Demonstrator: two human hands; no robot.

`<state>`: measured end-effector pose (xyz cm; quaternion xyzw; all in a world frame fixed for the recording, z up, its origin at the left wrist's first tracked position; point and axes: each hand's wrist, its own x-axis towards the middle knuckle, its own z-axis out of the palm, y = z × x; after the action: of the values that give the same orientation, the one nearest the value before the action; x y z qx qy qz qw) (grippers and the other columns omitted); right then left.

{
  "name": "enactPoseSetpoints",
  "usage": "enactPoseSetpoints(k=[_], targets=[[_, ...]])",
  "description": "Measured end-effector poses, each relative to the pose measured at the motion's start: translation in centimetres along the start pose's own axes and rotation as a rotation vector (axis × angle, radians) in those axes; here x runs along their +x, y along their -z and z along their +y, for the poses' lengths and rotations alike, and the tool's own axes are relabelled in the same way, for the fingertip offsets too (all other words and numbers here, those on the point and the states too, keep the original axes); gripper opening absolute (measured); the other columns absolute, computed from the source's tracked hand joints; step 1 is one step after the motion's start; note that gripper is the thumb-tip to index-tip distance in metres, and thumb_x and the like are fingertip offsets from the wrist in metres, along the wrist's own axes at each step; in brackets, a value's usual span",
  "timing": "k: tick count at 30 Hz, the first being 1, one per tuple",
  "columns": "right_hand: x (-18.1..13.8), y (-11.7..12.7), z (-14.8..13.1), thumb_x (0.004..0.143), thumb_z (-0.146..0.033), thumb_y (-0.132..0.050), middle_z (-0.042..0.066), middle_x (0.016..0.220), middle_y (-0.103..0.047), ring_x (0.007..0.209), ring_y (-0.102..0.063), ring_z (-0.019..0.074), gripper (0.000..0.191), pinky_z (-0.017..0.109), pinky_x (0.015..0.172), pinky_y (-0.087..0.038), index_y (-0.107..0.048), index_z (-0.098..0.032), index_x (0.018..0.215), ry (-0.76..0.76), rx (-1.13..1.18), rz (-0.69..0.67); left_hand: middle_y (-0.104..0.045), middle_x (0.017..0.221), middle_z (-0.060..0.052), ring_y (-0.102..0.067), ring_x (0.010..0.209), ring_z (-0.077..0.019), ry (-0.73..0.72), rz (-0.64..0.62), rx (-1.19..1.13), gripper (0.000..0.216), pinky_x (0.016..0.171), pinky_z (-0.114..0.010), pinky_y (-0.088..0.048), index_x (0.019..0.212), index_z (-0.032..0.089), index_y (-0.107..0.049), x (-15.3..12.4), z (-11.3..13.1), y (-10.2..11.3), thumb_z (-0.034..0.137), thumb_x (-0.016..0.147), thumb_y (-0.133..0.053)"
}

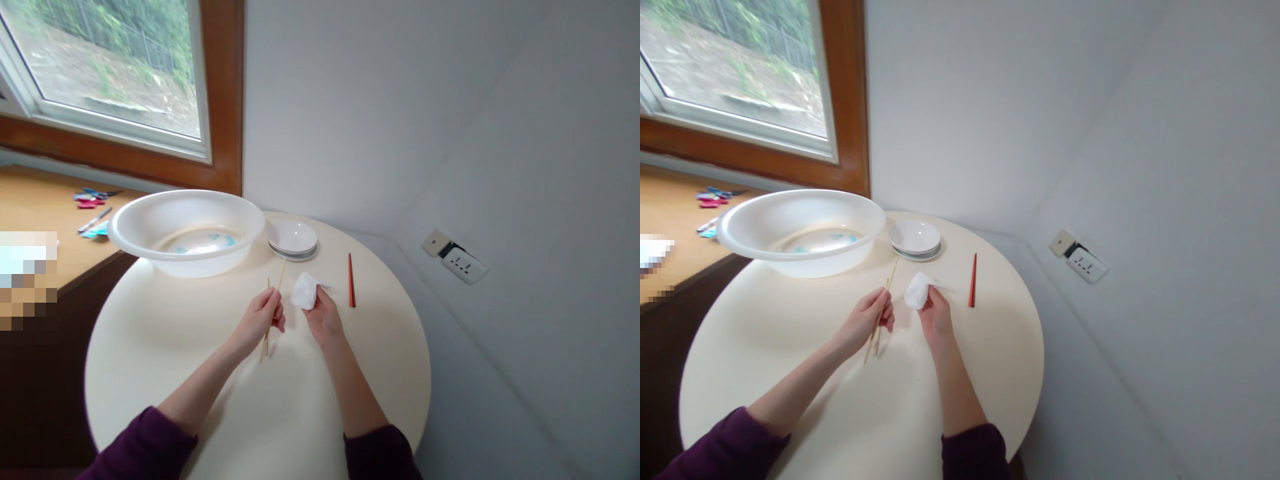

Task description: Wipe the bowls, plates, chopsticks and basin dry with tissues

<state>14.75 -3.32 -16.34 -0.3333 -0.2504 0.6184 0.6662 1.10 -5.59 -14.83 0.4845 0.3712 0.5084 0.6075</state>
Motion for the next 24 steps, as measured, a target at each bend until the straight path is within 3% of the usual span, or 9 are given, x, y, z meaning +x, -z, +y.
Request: enactPoseSetpoints(k=[5, 7, 13, 18, 24], targets=[[-0.6, -0.6, -0.2, 0.067, -0.034, -0.061, 0.000, 0.073, -0.064, 0.073, -0.058, 0.0150, 0.015, 0.029, 0.070, -0.047, -0.059, -0.019, 0.068, 0.021, -0.102, -0.135, -0.028, 0.040, 0.012, -0.020, 0.030, -0.0024, 0.156, -0.142, -0.014, 0.039, 0.032, -0.016, -0.012, 0.062, 0.020, -0.039, -0.4, 0.1, -0.3, 0.055, 0.074, -0.050], [-0.9, -0.8, -0.2, 0.067, -0.034, -0.061, 0.000, 0.070, -0.062, 0.068, -0.056, 0.0142, 0.015, 0.028, 0.066, -0.046, -0.057, -0.019, 0.065, 0.022, -0.135, -0.180, -0.025, 0.040, 0.012, -0.018, 0.032, -0.0023, 0.199, -0.166, -0.058, 0.039, 0.035, -0.017, -0.010, 0.064, 0.018, -0.045, -0.3, 0.1, -0.2, 0.055, 0.072, -0.052], [-1.5, -0.8, 0.1, 0.064, -0.036, -0.066, -0.003, 0.061, -0.057, 0.056, -0.048, 0.0110, 0.018, 0.024, 0.056, -0.042, -0.060, -0.018, 0.067, -0.025, -0.168, -0.276, -0.034, 0.045, 0.008, -0.026, 0.038, -0.0033, 0.222, -0.195, -0.083, 0.035, 0.040, -0.020, -0.015, 0.060, 0.013, -0.054, -0.1, -0.3, 0.0, 0.047, 0.066, -0.060], [-1.5, -0.6, 0.1, 0.055, -0.033, -0.073, -0.003, 0.065, -0.060, 0.059, -0.050, 0.0112, 0.025, 0.024, 0.057, -0.042, -0.063, -0.019, 0.074, -0.058, -0.159, -0.287, -0.036, 0.043, 0.006, -0.032, 0.041, -0.0051, 0.234, -0.217, -0.090, 0.034, 0.044, -0.021, -0.021, 0.052, 0.015, -0.048, -0.1, -0.2, -0.1, 0.043, 0.062, -0.065], [-1.3, -0.6, 0.1, 0.052, -0.028, -0.073, -0.004, 0.057, -0.056, 0.050, -0.047, 0.0105, 0.024, 0.023, 0.046, -0.038, -0.060, -0.018, 0.069, -0.048, -0.222, -0.232, -0.045, 0.047, 0.004, -0.040, 0.044, -0.0067, 0.253, -0.289, -0.043, 0.028, 0.049, -0.022, -0.031, 0.056, 0.014, -0.056, -0.4, 0.3, 0.0, 0.038, 0.061, -0.067]])
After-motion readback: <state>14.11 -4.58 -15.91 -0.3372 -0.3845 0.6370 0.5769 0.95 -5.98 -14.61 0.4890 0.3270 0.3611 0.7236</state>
